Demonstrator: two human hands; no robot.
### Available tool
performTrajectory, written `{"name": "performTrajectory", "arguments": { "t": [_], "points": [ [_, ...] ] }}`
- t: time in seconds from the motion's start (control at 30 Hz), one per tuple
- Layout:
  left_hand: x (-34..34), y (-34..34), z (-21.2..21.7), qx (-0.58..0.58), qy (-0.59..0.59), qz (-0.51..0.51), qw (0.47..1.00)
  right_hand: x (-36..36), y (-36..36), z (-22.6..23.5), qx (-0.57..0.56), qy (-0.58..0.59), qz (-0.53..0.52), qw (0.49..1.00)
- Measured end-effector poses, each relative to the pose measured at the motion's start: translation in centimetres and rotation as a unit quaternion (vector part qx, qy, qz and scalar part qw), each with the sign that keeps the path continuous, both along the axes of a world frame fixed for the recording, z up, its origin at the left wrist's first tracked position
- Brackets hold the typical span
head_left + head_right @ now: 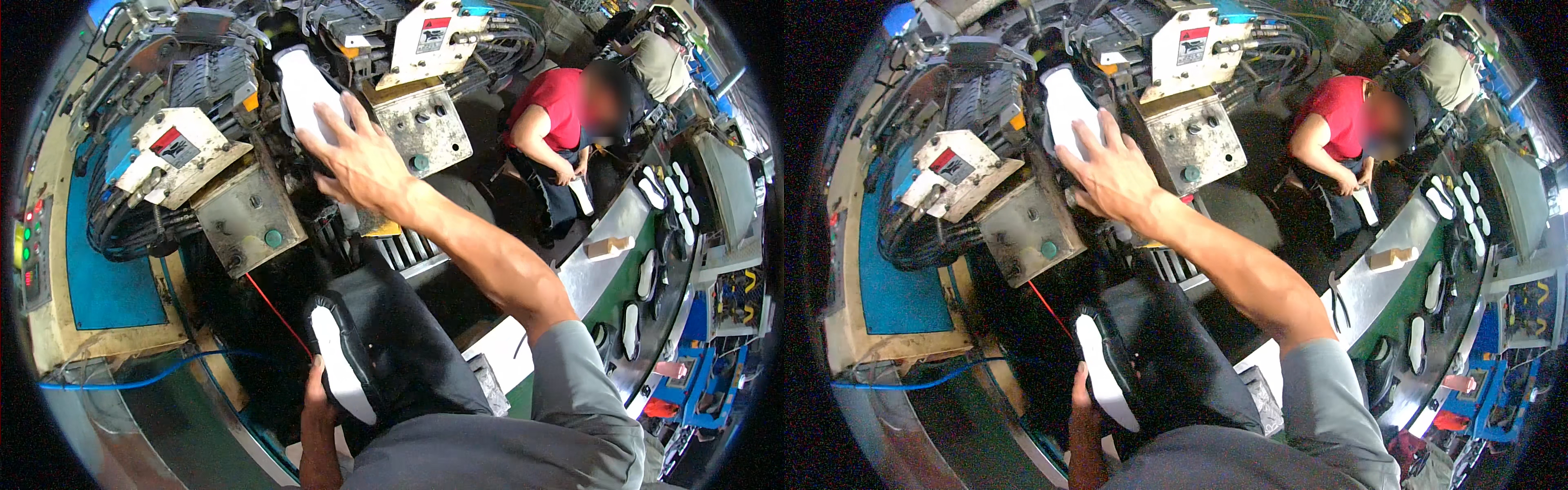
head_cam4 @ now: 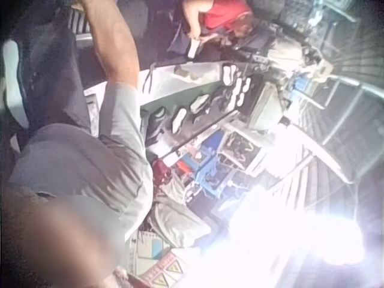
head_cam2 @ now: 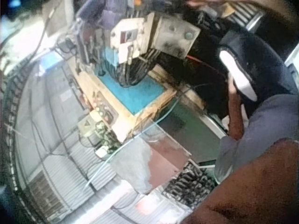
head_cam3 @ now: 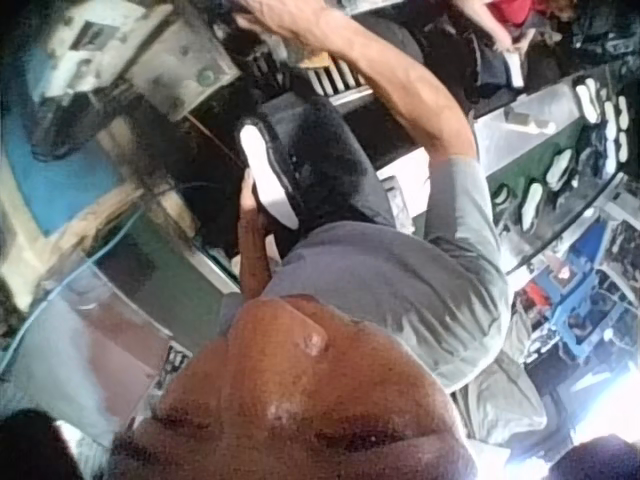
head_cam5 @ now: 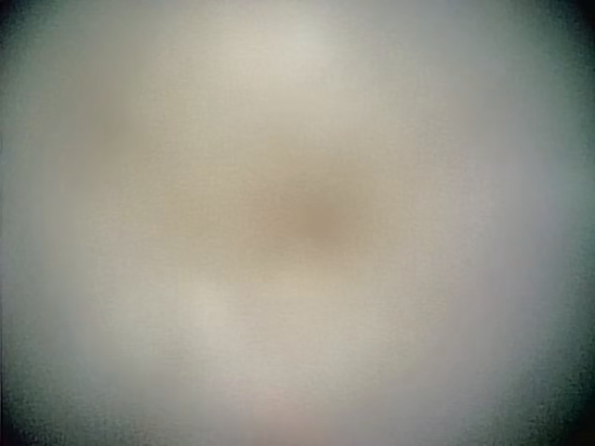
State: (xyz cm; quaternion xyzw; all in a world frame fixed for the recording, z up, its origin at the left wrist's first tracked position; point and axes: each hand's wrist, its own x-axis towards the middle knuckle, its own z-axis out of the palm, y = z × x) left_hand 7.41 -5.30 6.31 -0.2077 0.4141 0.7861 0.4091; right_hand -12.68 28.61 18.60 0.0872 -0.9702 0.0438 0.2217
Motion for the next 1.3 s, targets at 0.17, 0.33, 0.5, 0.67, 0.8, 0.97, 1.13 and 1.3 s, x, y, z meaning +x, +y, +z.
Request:
{"name": "performTrajectory", "arguments": {
  "t": [0.17, 0.33, 0.5, 0.67, 0.8, 0.97, 1.13, 1.3],
  "points": [
    [-2.1, 1.5, -2.1, -0.070, -0.010, -0.011, 0.997, -6.6, 1.4, 0.9, 0.002, 0.018, 0.001, 1.000],
    [-5.1, 3.1, -2.6, -0.091, -0.008, -0.097, 0.991, -11.3, 2.7, 3.1, -0.004, 0.003, 0.007, 1.000],
    [-6.3, 3.6, -5.4, -0.028, -0.015, -0.125, 0.992, -11.6, 2.8, 3.6, -0.028, 0.067, 0.031, 0.997],
    [-6.5, 4.0, -5.2, 0.005, -0.007, -0.146, 0.989, -11.2, 1.2, 6.6, -0.023, -0.028, -0.029, 0.999],
    [-5.2, 3.5, -3.9, -0.082, 0.043, -0.160, 0.983, -11.8, 0.8, 5.9, -0.052, -0.033, -0.028, 0.998],
    [-4.5, 3.3, -4.0, 0.060, 0.019, -0.062, 0.996, -7.4, 0.8, -1.0, -0.118, 0.118, -0.010, 0.986],
    [-6.0, 4.3, -2.5, -0.012, 0.107, -0.033, 0.994, 15.5, -2.2, -7.2, -0.568, -0.154, -0.035, 0.808],
    [-3.3, 4.7, -0.6, 0.025, 0.201, -0.027, 0.979, 28.5, -11.1, -12.2, -0.843, -0.312, -0.020, 0.438]
  ]
}}
